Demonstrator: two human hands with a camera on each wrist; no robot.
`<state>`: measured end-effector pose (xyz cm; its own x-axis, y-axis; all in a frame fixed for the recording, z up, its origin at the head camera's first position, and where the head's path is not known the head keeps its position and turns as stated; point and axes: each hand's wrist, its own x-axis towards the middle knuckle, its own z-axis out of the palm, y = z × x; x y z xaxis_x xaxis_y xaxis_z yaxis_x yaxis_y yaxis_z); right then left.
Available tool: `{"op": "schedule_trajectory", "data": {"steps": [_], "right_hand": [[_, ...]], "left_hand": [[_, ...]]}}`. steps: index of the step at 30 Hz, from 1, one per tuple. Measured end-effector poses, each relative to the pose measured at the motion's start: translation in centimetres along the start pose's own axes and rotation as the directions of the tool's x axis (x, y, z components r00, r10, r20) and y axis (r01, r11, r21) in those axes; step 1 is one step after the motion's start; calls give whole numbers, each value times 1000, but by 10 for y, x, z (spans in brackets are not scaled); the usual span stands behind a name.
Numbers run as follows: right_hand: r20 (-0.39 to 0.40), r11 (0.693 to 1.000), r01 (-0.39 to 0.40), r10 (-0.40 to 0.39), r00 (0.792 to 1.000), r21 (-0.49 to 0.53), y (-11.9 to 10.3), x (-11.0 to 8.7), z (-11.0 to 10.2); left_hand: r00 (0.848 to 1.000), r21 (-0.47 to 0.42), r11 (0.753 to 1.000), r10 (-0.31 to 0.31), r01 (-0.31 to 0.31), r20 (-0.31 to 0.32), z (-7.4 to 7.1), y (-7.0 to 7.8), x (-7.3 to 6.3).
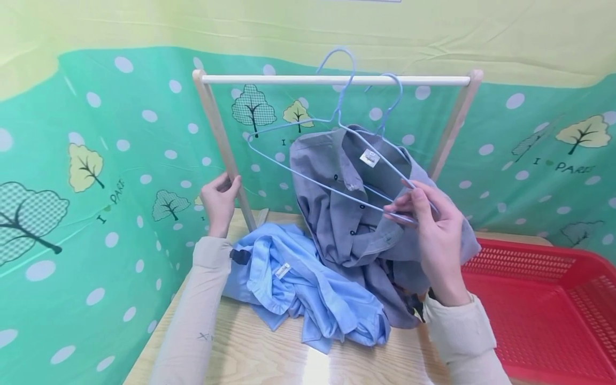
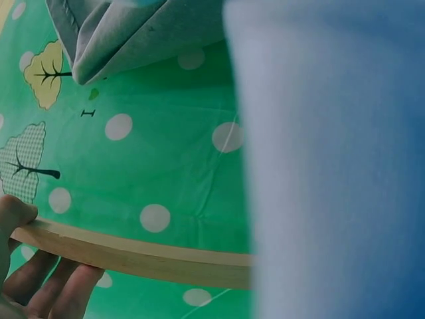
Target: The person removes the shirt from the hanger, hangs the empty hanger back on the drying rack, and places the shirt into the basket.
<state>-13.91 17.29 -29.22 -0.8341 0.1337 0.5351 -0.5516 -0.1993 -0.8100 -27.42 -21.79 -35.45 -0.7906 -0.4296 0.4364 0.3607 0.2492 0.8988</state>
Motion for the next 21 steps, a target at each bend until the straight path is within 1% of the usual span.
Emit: {"op": "schedule_trajectory", "data": {"steps": [6, 13, 15, 21], "right_hand": [[16, 999, -2, 3, 1000, -45, 5, 0, 2], [26, 1000, 10, -10, 1000, 0, 9, 3, 6], [24, 1000, 13, -13, 1000, -2, 9, 3, 7], [16, 1000, 19, -19, 1000, -15, 12, 5, 11]], "left_hand": [[1000, 1, 1000, 13, -13, -5, 1, -2, 0], [1000, -13, 1000, 8, -8, -10, 1, -1, 1], [1000, -14, 1000, 2, -2, -7, 1, -1, 1], [1000, 1, 1000, 11, -11, -7, 1, -2, 0]]}}
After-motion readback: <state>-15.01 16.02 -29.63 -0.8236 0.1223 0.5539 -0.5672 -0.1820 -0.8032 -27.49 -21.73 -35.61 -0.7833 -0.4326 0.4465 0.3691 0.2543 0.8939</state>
